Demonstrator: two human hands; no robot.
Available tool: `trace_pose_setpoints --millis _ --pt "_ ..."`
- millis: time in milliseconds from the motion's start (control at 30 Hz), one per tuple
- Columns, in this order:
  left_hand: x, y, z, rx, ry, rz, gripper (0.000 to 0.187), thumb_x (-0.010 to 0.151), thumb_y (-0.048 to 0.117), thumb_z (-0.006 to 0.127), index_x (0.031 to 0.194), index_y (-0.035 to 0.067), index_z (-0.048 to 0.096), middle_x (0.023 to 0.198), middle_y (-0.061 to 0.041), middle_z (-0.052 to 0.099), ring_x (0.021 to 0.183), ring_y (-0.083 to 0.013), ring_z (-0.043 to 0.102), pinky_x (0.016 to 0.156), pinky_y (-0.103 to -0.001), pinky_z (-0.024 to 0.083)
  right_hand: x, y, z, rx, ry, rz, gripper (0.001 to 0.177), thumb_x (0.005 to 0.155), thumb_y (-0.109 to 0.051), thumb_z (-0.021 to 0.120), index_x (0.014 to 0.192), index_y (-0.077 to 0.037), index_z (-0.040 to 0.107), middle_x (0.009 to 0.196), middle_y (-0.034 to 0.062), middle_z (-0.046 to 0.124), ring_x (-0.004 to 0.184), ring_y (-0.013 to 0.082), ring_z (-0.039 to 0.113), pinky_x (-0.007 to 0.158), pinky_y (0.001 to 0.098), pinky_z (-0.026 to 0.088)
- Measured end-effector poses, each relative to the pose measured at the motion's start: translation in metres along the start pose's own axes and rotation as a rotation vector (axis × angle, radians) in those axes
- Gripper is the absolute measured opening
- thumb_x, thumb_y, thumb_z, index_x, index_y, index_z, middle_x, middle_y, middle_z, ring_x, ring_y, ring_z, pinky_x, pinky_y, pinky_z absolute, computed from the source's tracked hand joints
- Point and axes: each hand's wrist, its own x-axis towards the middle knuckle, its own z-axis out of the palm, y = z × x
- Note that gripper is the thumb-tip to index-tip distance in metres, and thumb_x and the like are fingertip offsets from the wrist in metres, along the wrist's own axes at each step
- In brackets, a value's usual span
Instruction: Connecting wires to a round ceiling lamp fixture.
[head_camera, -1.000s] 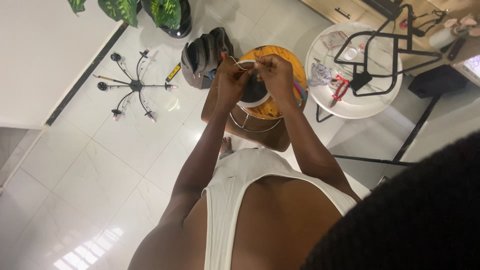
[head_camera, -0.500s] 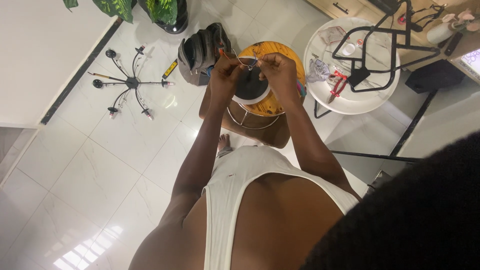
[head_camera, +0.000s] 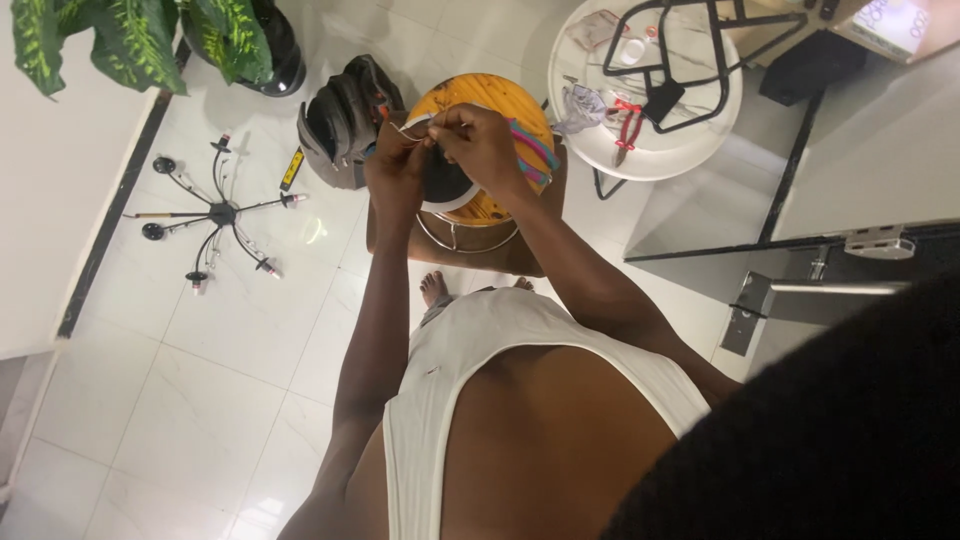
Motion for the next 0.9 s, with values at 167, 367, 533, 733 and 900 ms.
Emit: trace_pose_setpoints --millis 167,367,533,733,900 --pt "-0.003 0.011 -0.002 -0.070 -0.014 0.039 0.016 0.100 0.002 0.071 0.115 0.001 0.077 0.101 -0.004 0.077 0.093 -0.0082 0.068 0.084 -0.024 0.054 -0.002 -0.004 -0.001 -0.050 0.000 -0.033 0.010 0.099 -0.006 0.073 0.101 0.004 0.072 0.084 0.0056 0.075 0.066 0.0057 0.062 0.058 0.0209 0.051" --pt "-0.005 0.017 -0.002 -0.076 -0.016 -0.025 0.016 0.101 0.002 0.069 0.115 0.002 0.077 0.103 -0.005 0.078 0.097 -0.0092 0.070 0.087 -0.024 0.054 -0.003 -0.002 -0.001 -0.108 0.058 -0.042 0.012 0.096 -0.007 0.075 0.102 0.003 0.075 0.082 0.0044 0.075 0.063 0.0056 0.065 0.056 0.0213 0.053" --pt "0.003 -0.022 0.004 -0.203 -0.002 -0.005 0.015 0.100 0.002 0.067 0.112 0.002 0.075 0.106 -0.005 0.076 0.100 -0.0115 0.070 0.092 -0.026 0.055 -0.005 0.007 -0.007 -0.141 0.092 -0.056 0.012 0.095 -0.005 0.076 0.102 0.004 0.075 0.080 0.0052 0.073 0.061 0.0070 0.064 0.055 0.0221 0.052" --pt "-0.002 0.008 0.002 0.148 0.098 0.091 0.014 0.098 0.004 0.067 0.107 0.002 0.077 0.094 -0.008 0.073 0.088 -0.0130 0.068 0.081 -0.028 0.054 -0.007 0.008 -0.002 -0.108 0.046 -0.049 0.010 0.097 -0.002 0.075 0.106 0.002 0.074 0.089 0.0044 0.074 0.066 0.0077 0.064 0.059 0.0224 0.054" --pt "0.004 -0.040 0.023 -0.098 0.144 0.088 0.009 0.094 0.004 0.069 0.102 0.002 0.070 0.093 -0.009 0.076 0.088 -0.0138 0.071 0.082 -0.029 0.058 -0.010 -0.004 -0.002 -0.082 -0.010 -0.069 0.008 0.101 -0.001 0.072 0.108 0.002 0.073 0.094 0.0056 0.076 0.070 0.0088 0.065 0.062 0.0221 0.052"
